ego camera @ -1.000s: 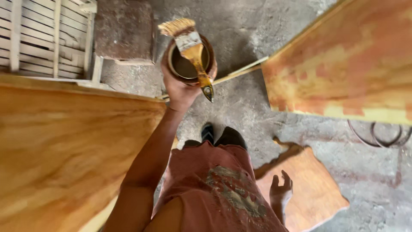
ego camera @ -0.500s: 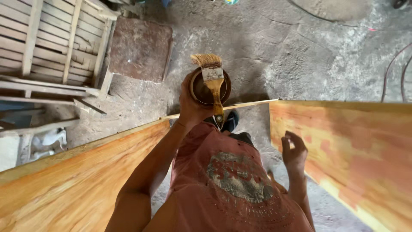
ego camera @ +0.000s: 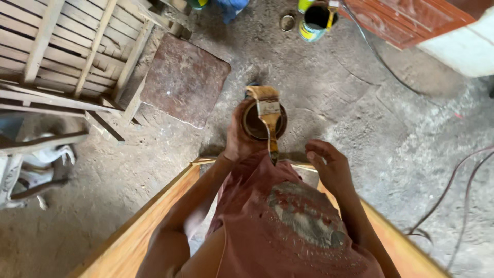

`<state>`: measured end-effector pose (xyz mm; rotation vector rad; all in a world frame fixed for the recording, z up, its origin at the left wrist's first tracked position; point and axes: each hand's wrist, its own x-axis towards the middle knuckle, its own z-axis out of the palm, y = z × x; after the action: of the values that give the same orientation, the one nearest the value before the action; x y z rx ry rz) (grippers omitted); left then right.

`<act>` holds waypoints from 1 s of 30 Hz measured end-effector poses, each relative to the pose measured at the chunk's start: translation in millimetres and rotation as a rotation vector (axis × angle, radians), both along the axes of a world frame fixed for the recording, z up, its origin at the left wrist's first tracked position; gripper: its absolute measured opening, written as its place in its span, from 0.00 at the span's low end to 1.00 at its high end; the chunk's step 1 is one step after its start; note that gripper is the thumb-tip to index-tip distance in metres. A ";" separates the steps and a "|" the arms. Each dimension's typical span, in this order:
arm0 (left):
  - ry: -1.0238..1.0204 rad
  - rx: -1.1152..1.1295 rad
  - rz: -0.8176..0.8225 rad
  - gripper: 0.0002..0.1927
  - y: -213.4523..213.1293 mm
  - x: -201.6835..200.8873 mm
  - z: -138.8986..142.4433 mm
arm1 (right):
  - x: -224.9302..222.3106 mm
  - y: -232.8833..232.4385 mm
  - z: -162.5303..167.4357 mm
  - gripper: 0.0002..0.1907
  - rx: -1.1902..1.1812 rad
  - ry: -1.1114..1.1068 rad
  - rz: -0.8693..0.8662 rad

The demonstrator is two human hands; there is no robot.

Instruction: The person holds a can of wood stain and uses a brush to apply stain onto a large wooden furniture panel, working over bare patches while sitting on the floor. They then set the can and brush down, walk across the workshop, and take sandpaper pieces from a bag next to a carved wooden furniture piece.

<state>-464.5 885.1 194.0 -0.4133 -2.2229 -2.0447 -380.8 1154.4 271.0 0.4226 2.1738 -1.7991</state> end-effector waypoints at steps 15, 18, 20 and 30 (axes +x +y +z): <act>0.046 -0.215 -0.005 0.61 19.8 -337.6 -97.2 | -350.5 -49.2 -97.5 0.15 -0.278 -0.426 0.021; 0.047 -0.234 0.034 0.58 36.2 -378.2 -154.6 | -390.2 -35.0 -171.6 0.14 -0.342 -0.405 0.112; 0.046 -0.274 0.053 0.57 51.7 -396.2 -206.2 | -410.5 -26.6 -226.5 0.13 -0.345 -0.443 0.094; -0.073 -0.502 0.391 0.67 102.7 -513.0 -522.0 | -492.9 33.1 -471.8 0.12 -0.462 -0.510 -0.243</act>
<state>-977.5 987.8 -328.1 0.0706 -2.5945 -1.3263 -873.7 1187.5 -200.7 0.9365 1.3673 -1.9664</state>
